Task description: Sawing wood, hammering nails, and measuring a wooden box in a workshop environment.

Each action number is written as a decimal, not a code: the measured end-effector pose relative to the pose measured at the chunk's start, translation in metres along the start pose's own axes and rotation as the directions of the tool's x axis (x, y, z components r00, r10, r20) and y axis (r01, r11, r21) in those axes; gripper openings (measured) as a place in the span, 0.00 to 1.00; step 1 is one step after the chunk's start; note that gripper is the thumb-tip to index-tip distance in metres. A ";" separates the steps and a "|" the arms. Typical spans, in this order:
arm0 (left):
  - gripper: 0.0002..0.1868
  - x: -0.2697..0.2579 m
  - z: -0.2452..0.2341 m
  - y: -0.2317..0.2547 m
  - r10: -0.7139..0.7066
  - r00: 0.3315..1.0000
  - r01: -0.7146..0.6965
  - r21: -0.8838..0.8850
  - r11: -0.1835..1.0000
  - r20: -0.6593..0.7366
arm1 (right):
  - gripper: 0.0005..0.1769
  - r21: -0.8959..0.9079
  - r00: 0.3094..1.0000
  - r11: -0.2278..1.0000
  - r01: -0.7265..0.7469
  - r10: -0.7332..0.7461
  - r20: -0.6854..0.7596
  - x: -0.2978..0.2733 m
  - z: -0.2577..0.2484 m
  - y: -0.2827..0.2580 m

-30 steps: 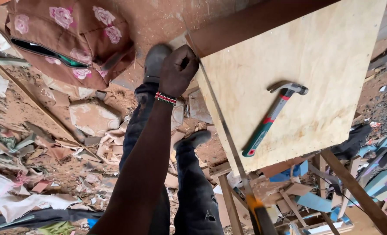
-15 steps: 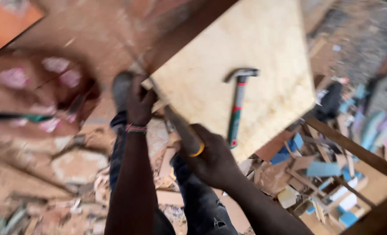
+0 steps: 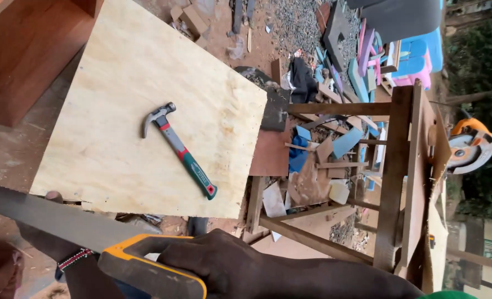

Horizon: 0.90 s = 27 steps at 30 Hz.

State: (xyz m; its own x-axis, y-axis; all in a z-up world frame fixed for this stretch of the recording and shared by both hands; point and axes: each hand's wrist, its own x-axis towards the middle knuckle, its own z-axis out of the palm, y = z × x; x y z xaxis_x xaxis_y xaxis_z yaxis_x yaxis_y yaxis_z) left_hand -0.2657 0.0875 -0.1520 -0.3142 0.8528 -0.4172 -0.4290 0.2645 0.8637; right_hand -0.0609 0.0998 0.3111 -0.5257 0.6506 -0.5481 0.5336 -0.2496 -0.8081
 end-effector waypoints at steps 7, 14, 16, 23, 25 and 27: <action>0.09 -0.003 -0.014 0.019 -0.081 0.991 0.093 0.117 0.989 -0.102 | 0.42 -0.040 0.995 0.998 -0.046 0.042 -0.091 -0.007 0.002 0.003; 0.20 -0.007 -0.010 0.034 -0.136 0.969 0.160 0.107 0.981 -0.208 | 0.24 -0.067 0.967 0.996 0.066 -0.080 -0.243 -0.006 0.008 0.006; 0.26 -0.005 -0.008 0.023 -0.110 0.977 0.117 0.027 0.993 -0.183 | 0.26 -0.063 0.968 0.997 0.040 -0.054 -0.245 -0.008 0.007 0.011; 0.22 -0.017 0.027 0.042 -0.110 0.945 0.089 -0.083 0.993 -0.308 | 0.13 -0.114 0.966 0.985 0.128 -0.150 -0.212 -0.021 -0.016 0.042; 0.27 -0.016 0.001 -0.047 -0.097 0.915 0.077 -0.067 0.995 -0.390 | 0.12 -0.216 0.962 0.960 0.177 -0.216 -0.170 -0.022 -0.024 0.053; 0.15 0.023 -0.049 -0.241 0.078 0.988 -0.043 0.246 0.968 -0.133 | 0.20 -0.315 0.925 0.929 0.194 -0.280 -0.257 -0.022 -0.032 0.058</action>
State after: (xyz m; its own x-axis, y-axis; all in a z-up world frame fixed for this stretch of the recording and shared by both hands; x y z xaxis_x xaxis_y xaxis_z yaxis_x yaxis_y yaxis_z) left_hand -0.2113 0.0212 -0.3838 -0.4562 0.8034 -0.3827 -0.1940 0.3299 0.9239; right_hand 0.0033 0.0940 0.2837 -0.4654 0.8559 -0.2252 0.6026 0.1201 -0.7890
